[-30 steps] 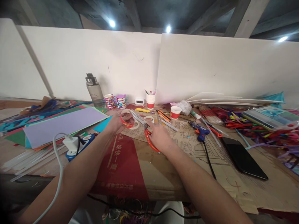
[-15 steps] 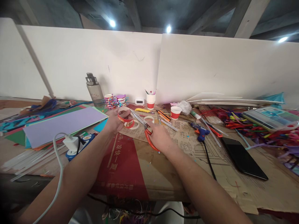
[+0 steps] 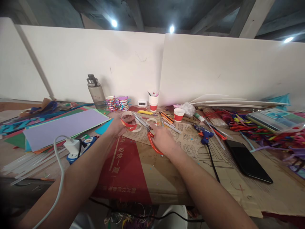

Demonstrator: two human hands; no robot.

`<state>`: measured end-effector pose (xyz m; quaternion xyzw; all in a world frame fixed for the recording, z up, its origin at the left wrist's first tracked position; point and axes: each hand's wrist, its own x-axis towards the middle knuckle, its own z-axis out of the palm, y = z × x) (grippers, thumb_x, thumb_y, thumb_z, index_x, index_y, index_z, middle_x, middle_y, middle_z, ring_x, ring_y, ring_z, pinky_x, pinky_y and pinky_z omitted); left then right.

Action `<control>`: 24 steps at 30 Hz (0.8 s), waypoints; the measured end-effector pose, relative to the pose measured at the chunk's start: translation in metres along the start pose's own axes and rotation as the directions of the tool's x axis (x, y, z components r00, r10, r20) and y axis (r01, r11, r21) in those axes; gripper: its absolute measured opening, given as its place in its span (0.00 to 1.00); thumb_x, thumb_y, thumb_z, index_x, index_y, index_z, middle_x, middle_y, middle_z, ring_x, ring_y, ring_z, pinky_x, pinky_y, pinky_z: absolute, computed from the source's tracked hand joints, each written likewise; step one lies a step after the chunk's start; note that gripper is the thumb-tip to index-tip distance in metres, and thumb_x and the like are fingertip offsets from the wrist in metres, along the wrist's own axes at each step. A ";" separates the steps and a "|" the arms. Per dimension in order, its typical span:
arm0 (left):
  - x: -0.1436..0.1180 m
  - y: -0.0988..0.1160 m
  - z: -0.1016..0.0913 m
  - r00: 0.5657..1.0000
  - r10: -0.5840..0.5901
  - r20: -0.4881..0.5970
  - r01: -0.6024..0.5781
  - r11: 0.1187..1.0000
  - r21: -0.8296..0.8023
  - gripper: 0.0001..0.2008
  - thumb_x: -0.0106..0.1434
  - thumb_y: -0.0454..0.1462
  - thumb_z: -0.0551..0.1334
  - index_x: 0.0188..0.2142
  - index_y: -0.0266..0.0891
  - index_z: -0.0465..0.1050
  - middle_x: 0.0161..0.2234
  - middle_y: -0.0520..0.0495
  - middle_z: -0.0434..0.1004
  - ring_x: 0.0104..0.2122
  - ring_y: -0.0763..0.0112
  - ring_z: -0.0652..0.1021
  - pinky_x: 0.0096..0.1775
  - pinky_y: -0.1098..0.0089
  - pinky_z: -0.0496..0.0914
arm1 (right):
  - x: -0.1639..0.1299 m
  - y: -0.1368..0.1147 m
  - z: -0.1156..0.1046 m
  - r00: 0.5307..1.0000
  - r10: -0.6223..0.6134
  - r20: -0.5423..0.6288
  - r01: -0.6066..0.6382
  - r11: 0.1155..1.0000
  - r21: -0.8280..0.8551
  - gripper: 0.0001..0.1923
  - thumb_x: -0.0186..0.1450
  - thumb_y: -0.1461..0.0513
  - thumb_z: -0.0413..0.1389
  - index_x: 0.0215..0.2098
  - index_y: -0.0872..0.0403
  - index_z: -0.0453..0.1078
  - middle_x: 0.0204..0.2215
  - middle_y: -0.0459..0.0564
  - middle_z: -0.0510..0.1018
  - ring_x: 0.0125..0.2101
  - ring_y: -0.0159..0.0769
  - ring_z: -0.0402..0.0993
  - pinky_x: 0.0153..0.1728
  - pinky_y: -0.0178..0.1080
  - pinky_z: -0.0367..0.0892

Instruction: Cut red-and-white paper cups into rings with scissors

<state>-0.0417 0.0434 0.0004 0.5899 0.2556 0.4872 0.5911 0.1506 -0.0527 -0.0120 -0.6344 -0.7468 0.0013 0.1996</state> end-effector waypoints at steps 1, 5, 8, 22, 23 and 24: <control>0.000 0.001 0.000 1.000 -0.007 0.005 0.007 1.000 -0.008 0.24 0.44 0.50 0.78 0.23 0.34 0.70 0.20 0.50 0.71 0.21 0.76 0.70 0.25 0.73 0.64 | 0.000 0.000 0.000 1.000 0.005 0.005 -0.005 1.000 -0.003 0.18 0.69 0.63 0.51 0.56 0.52 0.73 0.37 0.53 0.83 0.38 0.43 0.78 0.37 0.37 0.64; -0.001 0.004 0.001 1.000 -0.008 0.011 0.008 0.999 -0.041 0.24 0.45 0.49 0.78 0.25 0.34 0.72 0.21 0.50 0.72 0.21 0.77 0.71 0.25 0.74 0.64 | 0.000 -0.002 -0.002 1.000 0.022 0.004 -0.022 1.000 0.005 0.18 0.68 0.64 0.52 0.56 0.52 0.73 0.37 0.54 0.83 0.38 0.43 0.78 0.37 0.37 0.64; -0.001 0.005 0.000 0.997 0.048 -0.066 -0.053 0.996 -0.076 0.23 0.45 0.48 0.78 0.29 0.35 0.73 0.22 0.52 0.73 0.22 0.76 0.73 0.25 0.74 0.65 | 0.000 -0.003 -0.002 1.000 0.011 -0.008 -0.011 0.999 0.035 0.19 0.68 0.65 0.52 0.56 0.52 0.72 0.38 0.53 0.83 0.38 0.41 0.78 0.38 0.37 0.64; -0.003 0.004 0.002 1.000 0.004 0.029 -0.006 0.998 0.061 0.23 0.47 0.50 0.76 0.21 0.36 0.70 0.20 0.48 0.72 0.20 0.77 0.69 0.25 0.73 0.61 | 0.000 0.004 0.004 0.999 -0.019 -0.032 0.019 1.000 -0.004 0.21 0.68 0.62 0.52 0.59 0.52 0.70 0.44 0.56 0.81 0.41 0.44 0.77 0.41 0.38 0.66; -0.003 0.004 0.001 1.000 0.004 0.029 -0.005 0.998 0.061 0.23 0.47 0.49 0.76 0.21 0.36 0.70 0.20 0.48 0.72 0.20 0.77 0.69 0.25 0.73 0.61 | 0.000 0.004 0.004 0.999 -0.017 -0.032 0.017 1.000 -0.007 0.21 0.69 0.62 0.53 0.59 0.52 0.70 0.44 0.56 0.81 0.41 0.44 0.77 0.41 0.38 0.66; -0.003 0.004 0.000 1.000 0.004 0.031 -0.005 0.998 0.058 0.23 0.47 0.49 0.76 0.21 0.36 0.70 0.20 0.48 0.72 0.20 0.77 0.69 0.25 0.73 0.62 | 0.000 0.004 0.004 0.999 -0.012 -0.032 0.011 1.000 -0.013 0.20 0.69 0.61 0.52 0.59 0.52 0.71 0.43 0.56 0.82 0.41 0.44 0.77 0.41 0.38 0.66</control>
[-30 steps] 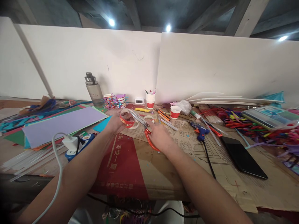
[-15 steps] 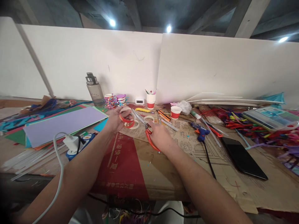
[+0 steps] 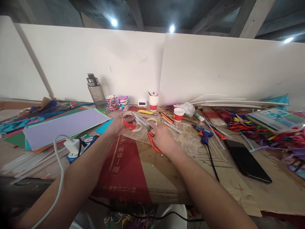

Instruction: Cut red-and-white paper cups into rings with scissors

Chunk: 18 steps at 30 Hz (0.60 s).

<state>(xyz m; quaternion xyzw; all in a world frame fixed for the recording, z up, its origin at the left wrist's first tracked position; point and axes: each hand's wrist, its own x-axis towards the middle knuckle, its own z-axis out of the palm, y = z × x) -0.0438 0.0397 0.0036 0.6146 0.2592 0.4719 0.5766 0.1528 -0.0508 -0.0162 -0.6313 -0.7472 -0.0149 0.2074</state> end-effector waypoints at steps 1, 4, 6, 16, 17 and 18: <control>0.000 0.000 -0.001 1.000 -0.003 0.004 0.003 1.000 -0.005 0.23 0.47 0.49 0.76 0.21 0.35 0.70 0.20 0.48 0.73 0.21 0.76 0.70 0.25 0.73 0.62 | 0.000 0.000 0.000 1.000 0.009 0.001 -0.009 1.000 -0.009 0.20 0.69 0.61 0.52 0.58 0.52 0.71 0.41 0.56 0.82 0.40 0.45 0.77 0.40 0.38 0.66; 0.000 0.001 -0.001 0.999 -0.033 0.012 0.033 0.999 -0.027 0.23 0.45 0.49 0.77 0.22 0.35 0.70 0.20 0.49 0.73 0.21 0.76 0.72 0.26 0.73 0.64 | -0.001 -0.003 -0.003 0.999 0.046 0.021 -0.045 0.998 -0.036 0.20 0.69 0.62 0.50 0.58 0.52 0.72 0.37 0.55 0.82 0.37 0.45 0.78 0.37 0.38 0.65; 0.001 0.002 0.000 0.999 -0.044 -0.002 0.044 0.997 -0.062 0.24 0.44 0.50 0.78 0.24 0.35 0.71 0.20 0.49 0.73 0.21 0.75 0.72 0.26 0.73 0.65 | -0.001 -0.005 -0.005 0.998 0.049 0.030 -0.048 0.998 -0.033 0.20 0.69 0.63 0.50 0.57 0.52 0.72 0.37 0.54 0.82 0.37 0.44 0.78 0.36 0.38 0.64; 0.000 0.004 0.000 0.998 0.037 -0.051 -0.041 0.996 -0.083 0.23 0.45 0.50 0.77 0.25 0.35 0.72 0.19 0.49 0.73 0.21 0.75 0.72 0.27 0.73 0.67 | 0.000 -0.001 -0.001 1.000 -0.012 -0.013 0.012 0.999 0.047 0.19 0.68 0.62 0.53 0.57 0.51 0.72 0.39 0.53 0.81 0.39 0.43 0.76 0.40 0.37 0.66; 0.000 0.004 0.001 0.999 0.020 -0.033 -0.022 0.997 -0.075 0.23 0.45 0.50 0.77 0.24 0.36 0.71 0.19 0.49 0.73 0.21 0.75 0.72 0.26 0.73 0.66 | 0.000 -0.001 -0.001 1.000 -0.015 -0.027 0.017 0.999 0.046 0.20 0.68 0.62 0.53 0.57 0.51 0.71 0.40 0.54 0.81 0.40 0.43 0.76 0.40 0.37 0.66; -0.001 0.003 0.002 1.000 0.003 -0.016 -0.004 0.998 -0.069 0.24 0.44 0.51 0.77 0.23 0.36 0.71 0.19 0.49 0.73 0.21 0.74 0.73 0.26 0.73 0.66 | 0.000 0.000 0.000 0.999 -0.018 -0.040 0.020 0.999 0.040 0.20 0.68 0.62 0.53 0.58 0.51 0.71 0.42 0.55 0.80 0.40 0.43 0.76 0.40 0.38 0.66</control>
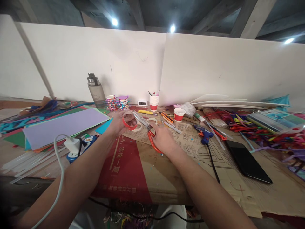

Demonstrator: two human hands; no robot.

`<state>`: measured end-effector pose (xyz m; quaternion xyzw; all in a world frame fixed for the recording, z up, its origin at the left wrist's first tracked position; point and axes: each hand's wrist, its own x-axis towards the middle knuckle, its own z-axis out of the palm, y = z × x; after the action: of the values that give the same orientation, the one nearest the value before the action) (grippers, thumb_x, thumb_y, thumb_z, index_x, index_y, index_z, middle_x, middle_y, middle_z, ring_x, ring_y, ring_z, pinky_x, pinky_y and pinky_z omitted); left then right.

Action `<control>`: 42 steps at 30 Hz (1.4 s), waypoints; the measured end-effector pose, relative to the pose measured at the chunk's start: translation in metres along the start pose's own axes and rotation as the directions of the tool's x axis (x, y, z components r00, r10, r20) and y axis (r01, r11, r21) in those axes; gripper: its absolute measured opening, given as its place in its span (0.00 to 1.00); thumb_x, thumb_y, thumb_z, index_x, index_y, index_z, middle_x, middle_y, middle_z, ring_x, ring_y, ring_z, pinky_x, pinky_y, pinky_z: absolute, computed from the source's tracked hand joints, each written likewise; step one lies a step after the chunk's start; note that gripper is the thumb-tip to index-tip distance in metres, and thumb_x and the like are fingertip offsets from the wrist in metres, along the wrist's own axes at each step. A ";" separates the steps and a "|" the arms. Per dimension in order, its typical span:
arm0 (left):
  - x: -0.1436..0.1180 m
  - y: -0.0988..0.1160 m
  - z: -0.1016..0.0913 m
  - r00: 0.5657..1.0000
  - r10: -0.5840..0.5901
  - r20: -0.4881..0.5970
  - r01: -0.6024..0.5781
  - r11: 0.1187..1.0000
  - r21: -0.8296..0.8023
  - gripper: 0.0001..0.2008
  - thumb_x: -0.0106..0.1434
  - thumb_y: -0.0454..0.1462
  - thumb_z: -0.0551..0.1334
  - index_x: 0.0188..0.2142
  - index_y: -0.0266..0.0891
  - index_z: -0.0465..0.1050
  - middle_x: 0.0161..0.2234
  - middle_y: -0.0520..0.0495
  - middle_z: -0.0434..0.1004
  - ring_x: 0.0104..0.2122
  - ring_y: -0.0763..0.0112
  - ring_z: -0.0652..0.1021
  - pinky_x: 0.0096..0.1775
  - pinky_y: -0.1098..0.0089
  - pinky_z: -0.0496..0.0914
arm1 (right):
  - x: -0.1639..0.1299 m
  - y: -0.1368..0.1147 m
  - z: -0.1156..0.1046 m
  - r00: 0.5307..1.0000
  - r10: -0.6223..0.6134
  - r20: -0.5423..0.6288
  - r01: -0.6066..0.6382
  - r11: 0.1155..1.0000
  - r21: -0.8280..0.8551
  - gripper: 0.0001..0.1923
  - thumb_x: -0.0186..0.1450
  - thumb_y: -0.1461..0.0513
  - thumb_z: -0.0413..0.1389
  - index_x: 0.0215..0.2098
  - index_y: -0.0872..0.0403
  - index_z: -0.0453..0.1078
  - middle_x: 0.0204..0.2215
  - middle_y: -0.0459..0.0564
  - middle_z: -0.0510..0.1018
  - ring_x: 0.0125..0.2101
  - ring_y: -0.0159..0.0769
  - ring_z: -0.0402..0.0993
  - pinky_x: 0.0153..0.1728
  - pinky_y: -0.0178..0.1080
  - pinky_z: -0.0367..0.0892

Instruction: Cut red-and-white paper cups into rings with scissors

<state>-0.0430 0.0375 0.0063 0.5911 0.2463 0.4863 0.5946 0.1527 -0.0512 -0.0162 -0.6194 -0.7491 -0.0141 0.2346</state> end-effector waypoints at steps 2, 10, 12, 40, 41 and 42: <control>-0.001 -0.002 0.002 0.999 -0.026 0.021 0.026 1.000 0.007 0.25 0.43 0.51 0.78 0.22 0.36 0.69 0.20 0.48 0.73 0.21 0.74 0.73 0.26 0.73 0.66 | 0.000 0.000 0.001 1.000 -0.005 -0.013 0.005 1.000 -0.014 0.20 0.68 0.61 0.53 0.58 0.51 0.71 0.44 0.56 0.80 0.40 0.43 0.75 0.40 0.38 0.66; 0.001 -0.001 -0.002 0.997 -0.016 0.077 0.014 1.000 0.028 0.24 0.47 0.50 0.77 0.21 0.35 0.70 0.20 0.48 0.73 0.21 0.75 0.72 0.26 0.73 0.65 | 0.000 -0.003 -0.001 0.999 0.009 0.040 -0.008 0.999 -0.038 0.19 0.69 0.63 0.52 0.57 0.53 0.71 0.39 0.54 0.81 0.38 0.42 0.76 0.39 0.38 0.65; 0.001 0.000 -0.003 0.996 -0.013 0.084 0.010 0.999 0.040 0.23 0.48 0.50 0.76 0.21 0.35 0.71 0.19 0.47 0.73 0.20 0.75 0.72 0.25 0.73 0.64 | 0.000 -0.004 -0.003 0.998 0.019 0.056 -0.017 0.999 -0.037 0.18 0.69 0.63 0.52 0.56 0.53 0.71 0.38 0.54 0.82 0.38 0.42 0.77 0.39 0.38 0.65; 0.005 -0.021 0.004 0.941 0.089 -0.326 0.064 0.899 0.432 0.09 0.55 0.31 0.63 0.30 0.41 0.61 0.17 0.58 0.68 0.14 0.76 0.69 0.19 0.75 0.57 | 0.008 0.007 0.013 0.981 0.145 -0.126 -0.019 0.727 0.686 0.17 0.64 0.46 0.59 0.35 0.52 0.69 0.22 0.40 0.65 0.22 0.30 0.58 0.25 0.35 0.55; 0.005 -0.023 0.007 0.942 0.082 -0.325 0.081 0.885 0.458 0.09 0.55 0.31 0.63 0.31 0.41 0.62 0.19 0.58 0.69 0.14 0.77 0.69 0.19 0.75 0.58 | 0.007 0.007 0.014 0.980 0.162 -0.112 -0.033 0.694 0.719 0.18 0.63 0.46 0.60 0.37 0.51 0.69 0.21 0.39 0.64 0.21 0.30 0.57 0.24 0.35 0.55; 0.004 -0.025 0.010 0.945 0.076 -0.317 0.090 0.874 0.477 0.10 0.55 0.31 0.63 0.32 0.41 0.62 0.21 0.58 0.70 0.14 0.77 0.70 0.19 0.75 0.58 | 0.008 0.006 0.014 0.979 0.173 -0.107 -0.037 0.671 0.741 0.19 0.62 0.46 0.61 0.38 0.51 0.68 0.20 0.39 0.63 0.21 0.30 0.56 0.24 0.35 0.54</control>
<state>-0.0256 0.0408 -0.0147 0.6317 0.4573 0.4975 0.3799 0.1530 -0.0384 -0.0276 -0.5115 -0.6320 0.2491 0.5263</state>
